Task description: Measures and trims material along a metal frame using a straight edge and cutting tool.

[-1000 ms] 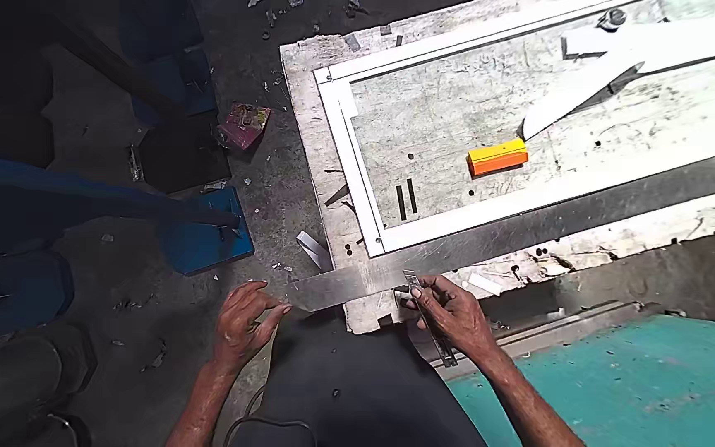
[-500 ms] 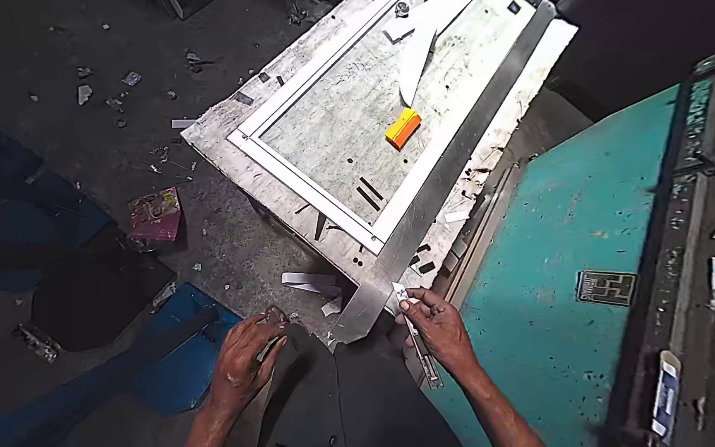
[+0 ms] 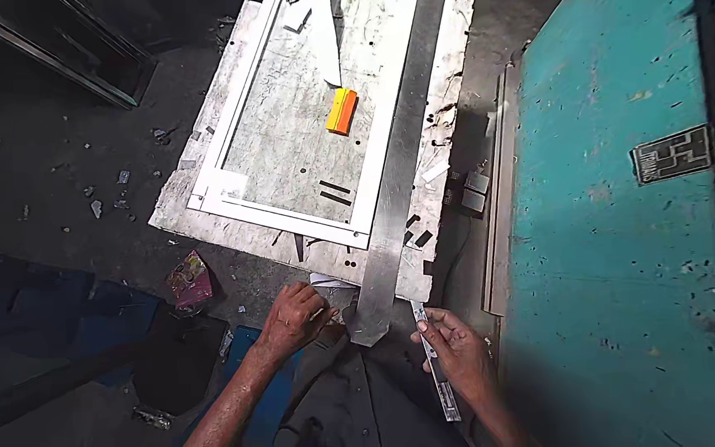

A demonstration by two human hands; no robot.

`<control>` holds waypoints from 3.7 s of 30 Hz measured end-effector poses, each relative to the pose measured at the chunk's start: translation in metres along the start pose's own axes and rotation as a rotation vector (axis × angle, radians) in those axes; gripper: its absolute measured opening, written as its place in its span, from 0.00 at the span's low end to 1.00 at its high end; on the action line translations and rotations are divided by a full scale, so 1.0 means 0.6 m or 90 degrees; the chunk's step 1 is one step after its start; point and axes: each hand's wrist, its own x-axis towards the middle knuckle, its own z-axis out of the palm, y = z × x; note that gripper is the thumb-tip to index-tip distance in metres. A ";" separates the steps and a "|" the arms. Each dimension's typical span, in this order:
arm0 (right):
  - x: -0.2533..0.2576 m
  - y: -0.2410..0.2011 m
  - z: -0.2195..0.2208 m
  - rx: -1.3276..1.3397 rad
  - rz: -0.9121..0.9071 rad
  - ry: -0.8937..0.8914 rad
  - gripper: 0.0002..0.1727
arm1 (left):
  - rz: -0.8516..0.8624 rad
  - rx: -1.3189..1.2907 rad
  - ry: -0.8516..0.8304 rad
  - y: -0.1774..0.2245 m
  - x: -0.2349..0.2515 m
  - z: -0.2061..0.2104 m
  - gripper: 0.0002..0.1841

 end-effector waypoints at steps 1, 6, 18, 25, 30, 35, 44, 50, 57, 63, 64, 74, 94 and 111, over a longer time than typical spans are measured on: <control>0.008 0.000 0.002 0.004 -0.003 0.001 0.15 | 0.017 0.008 -0.026 -0.004 0.016 -0.002 0.17; 0.038 -0.032 0.026 0.019 -0.036 0.010 0.15 | 0.100 0.027 -0.110 -0.033 0.088 -0.014 0.14; 0.094 -0.036 0.210 0.073 0.000 0.137 0.12 | 0.335 0.004 -0.228 -0.163 0.227 -0.019 0.16; 0.123 -0.024 0.284 0.117 -0.024 0.277 0.09 | 0.395 -0.057 -0.268 -0.205 0.264 0.005 0.17; 0.132 -0.014 0.289 0.055 -0.035 0.299 0.11 | 0.415 -0.053 -0.297 -0.196 0.281 0.015 0.18; 0.145 -0.003 0.289 0.026 -0.056 0.299 0.12 | 0.420 -0.050 -0.289 -0.193 0.284 0.025 0.18; 0.154 0.002 0.296 0.003 -0.053 0.305 0.11 | 0.435 -0.047 -0.252 -0.199 0.281 0.031 0.16; 0.155 0.000 0.295 -0.013 -0.047 0.302 0.11 | 0.434 -0.050 -0.251 -0.201 0.280 0.032 0.15; 0.155 -0.001 0.294 -0.019 -0.037 0.295 0.10 | 0.433 -0.042 -0.252 -0.200 0.280 0.031 0.15; 0.156 -0.002 0.293 -0.025 -0.040 0.296 0.11 | 0.431 -0.045 -0.253 -0.200 0.281 0.031 0.15; 0.156 -0.002 0.293 -0.028 -0.039 0.297 0.11 | 0.431 -0.047 -0.251 -0.200 0.281 0.031 0.15; 0.160 -0.005 0.291 -0.016 -0.027 0.295 0.10 | 0.423 -0.047 -0.247 -0.198 0.280 0.032 0.17; 0.160 0.000 0.286 0.027 -0.016 0.292 0.10 | 0.437 -0.039 -0.226 -0.200 0.278 0.033 0.15; 0.160 -0.002 0.287 0.045 -0.027 0.292 0.10 | 0.429 -0.049 -0.230 -0.200 0.279 0.033 0.14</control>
